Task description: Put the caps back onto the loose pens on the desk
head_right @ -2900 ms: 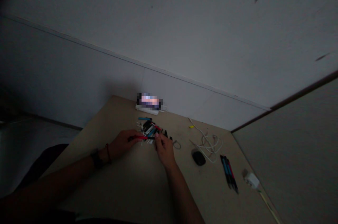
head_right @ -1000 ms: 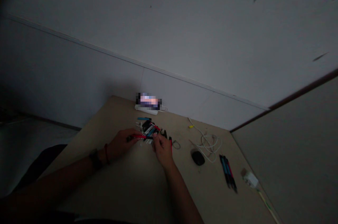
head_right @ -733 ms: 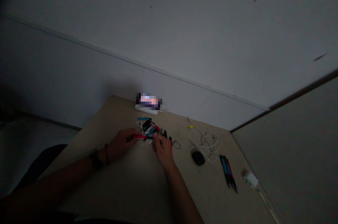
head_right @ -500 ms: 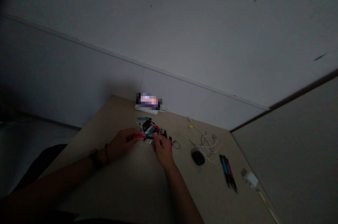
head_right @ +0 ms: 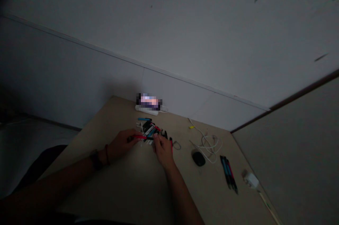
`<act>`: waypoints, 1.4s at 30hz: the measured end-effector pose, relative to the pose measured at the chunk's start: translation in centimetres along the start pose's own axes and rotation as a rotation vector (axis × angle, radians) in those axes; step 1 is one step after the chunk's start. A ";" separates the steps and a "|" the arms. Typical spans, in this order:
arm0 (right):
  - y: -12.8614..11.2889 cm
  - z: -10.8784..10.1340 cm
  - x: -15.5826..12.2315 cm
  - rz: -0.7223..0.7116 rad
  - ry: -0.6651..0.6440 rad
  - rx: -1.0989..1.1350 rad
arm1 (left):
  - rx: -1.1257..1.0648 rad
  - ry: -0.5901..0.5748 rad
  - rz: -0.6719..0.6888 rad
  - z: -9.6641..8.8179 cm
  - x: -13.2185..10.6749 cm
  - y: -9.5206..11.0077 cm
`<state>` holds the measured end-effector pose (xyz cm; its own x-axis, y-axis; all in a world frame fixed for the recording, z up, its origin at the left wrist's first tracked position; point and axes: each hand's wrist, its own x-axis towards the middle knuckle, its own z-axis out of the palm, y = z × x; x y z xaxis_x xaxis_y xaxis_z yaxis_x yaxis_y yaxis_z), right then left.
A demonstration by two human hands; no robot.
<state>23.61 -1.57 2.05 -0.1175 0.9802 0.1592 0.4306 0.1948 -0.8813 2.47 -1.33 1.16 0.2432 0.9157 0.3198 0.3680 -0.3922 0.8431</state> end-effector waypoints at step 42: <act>-0.5 -0.1 -0.1 0.009 -0.010 -0.005 | -0.007 -0.018 -0.013 0.0 0.1 -0.2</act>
<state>23.47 -1.71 2.51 -0.1222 0.9816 0.1470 0.4366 0.1862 -0.8802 2.41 -1.20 1.05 0.2546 0.9189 0.3013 0.3645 -0.3798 0.8502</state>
